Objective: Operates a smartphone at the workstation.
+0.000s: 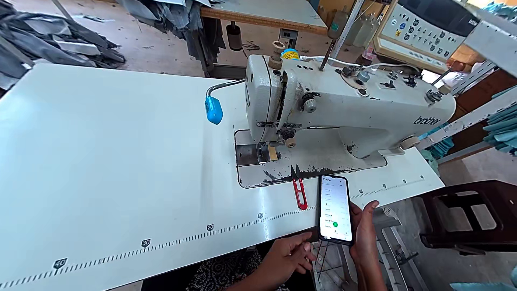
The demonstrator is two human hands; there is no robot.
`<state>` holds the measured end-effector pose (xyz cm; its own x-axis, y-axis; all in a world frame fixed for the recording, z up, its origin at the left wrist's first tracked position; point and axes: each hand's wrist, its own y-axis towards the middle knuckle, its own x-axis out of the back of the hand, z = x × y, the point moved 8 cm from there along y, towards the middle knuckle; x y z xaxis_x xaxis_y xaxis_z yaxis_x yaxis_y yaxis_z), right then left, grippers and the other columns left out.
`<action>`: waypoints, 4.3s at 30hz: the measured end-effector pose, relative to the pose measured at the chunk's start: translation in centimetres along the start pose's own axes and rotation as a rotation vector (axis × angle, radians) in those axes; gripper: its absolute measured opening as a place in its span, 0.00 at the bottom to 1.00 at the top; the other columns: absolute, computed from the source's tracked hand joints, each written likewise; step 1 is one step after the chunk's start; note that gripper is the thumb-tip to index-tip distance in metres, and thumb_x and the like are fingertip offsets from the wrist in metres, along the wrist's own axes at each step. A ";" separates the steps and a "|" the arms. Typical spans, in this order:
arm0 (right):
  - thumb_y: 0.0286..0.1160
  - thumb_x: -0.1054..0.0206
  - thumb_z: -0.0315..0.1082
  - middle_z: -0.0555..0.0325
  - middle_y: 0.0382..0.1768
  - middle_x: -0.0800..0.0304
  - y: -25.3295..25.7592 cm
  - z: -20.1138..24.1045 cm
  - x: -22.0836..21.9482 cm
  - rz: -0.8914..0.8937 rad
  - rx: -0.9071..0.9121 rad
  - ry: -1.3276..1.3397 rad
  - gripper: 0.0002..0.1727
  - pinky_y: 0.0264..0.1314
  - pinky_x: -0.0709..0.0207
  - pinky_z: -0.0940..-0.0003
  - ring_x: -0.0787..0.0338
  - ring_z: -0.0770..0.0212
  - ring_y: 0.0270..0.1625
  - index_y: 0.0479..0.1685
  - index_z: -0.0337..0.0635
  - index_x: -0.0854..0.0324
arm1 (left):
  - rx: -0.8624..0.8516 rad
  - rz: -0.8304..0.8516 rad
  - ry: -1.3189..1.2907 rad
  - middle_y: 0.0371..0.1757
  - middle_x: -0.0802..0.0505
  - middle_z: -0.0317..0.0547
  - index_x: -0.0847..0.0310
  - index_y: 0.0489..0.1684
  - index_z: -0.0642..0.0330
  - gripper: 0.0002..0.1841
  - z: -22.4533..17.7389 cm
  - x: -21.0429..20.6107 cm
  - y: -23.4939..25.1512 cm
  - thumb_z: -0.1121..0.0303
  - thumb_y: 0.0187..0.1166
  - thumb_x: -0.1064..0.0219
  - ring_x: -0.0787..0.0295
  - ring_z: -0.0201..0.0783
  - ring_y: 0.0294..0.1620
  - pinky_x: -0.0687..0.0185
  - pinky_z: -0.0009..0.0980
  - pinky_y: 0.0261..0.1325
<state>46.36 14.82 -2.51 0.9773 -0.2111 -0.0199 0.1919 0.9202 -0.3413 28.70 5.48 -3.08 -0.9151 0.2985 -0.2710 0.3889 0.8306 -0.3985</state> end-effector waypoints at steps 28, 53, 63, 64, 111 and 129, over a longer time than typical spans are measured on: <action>0.94 0.54 0.40 0.69 0.24 0.10 8.6 3.7 3.0 -0.240 0.547 -0.322 0.28 0.29 0.26 0.87 0.19 0.83 0.23 0.37 0.32 0.10 | -0.543 -1.275 1.369 0.40 0.08 0.69 0.13 0.43 0.80 0.11 -3.4 18.6 -18.9 0.80 0.80 0.40 0.09 0.49 0.47 0.21 0.24 0.58; 0.77 0.50 0.37 0.36 0.75 0.30 7.1 4.1 2.3 -0.128 0.824 -0.633 0.24 0.78 0.49 0.39 0.36 0.40 0.79 0.26 0.45 0.06 | -0.546 -1.264 1.321 0.43 0.09 0.75 0.15 0.45 0.81 0.15 -2.7 18.9 -19.1 0.72 0.83 0.41 0.11 0.55 0.49 0.21 0.31 0.60; 0.85 0.57 0.39 0.44 0.63 0.24 7.4 3.6 4.1 -0.245 0.671 -0.369 0.24 0.72 0.35 0.62 0.25 0.60 0.67 0.62 0.30 0.24 | -0.528 -1.265 1.323 0.44 0.09 0.75 0.14 0.44 0.81 0.14 -2.8 18.8 -19.1 0.73 0.82 0.41 0.11 0.57 0.50 0.22 0.32 0.61; 0.85 0.56 0.39 0.44 0.63 0.24 7.3 3.6 4.1 -0.243 0.685 -0.389 0.24 0.74 0.37 0.60 0.26 0.59 0.68 0.57 0.31 0.20 | -0.526 -1.266 1.328 0.44 0.09 0.75 0.14 0.44 0.81 0.14 -2.9 18.8 -19.1 0.73 0.82 0.41 0.11 0.57 0.50 0.21 0.32 0.61; 0.77 0.35 0.49 0.41 0.77 0.31 7.2 3.3 3.0 0.047 0.598 -0.495 0.31 0.71 0.27 0.59 0.24 0.56 0.72 0.71 0.33 0.23 | -0.482 -1.252 1.352 0.46 0.08 0.74 0.13 0.44 0.80 0.17 -3.2 18.5 -18.8 0.70 0.85 0.44 0.11 0.59 0.53 0.24 0.37 0.64; 0.29 0.06 0.43 0.26 0.91 0.71 5.9 2.4 3.0 0.062 0.438 -0.698 0.82 0.68 0.33 0.27 0.39 0.25 0.82 0.95 0.37 0.62 | -0.518 -1.253 1.349 0.45 0.08 0.74 0.14 0.48 0.79 0.18 -2.3 18.9 -19.0 0.68 0.87 0.43 0.11 0.61 0.52 0.23 0.41 0.63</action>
<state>50.62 20.38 -2.28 0.7909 -0.0353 0.6109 0.0125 0.9991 0.0416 3.74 -3.58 1.39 -0.1678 -0.5944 0.7865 -0.2962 0.7913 0.5348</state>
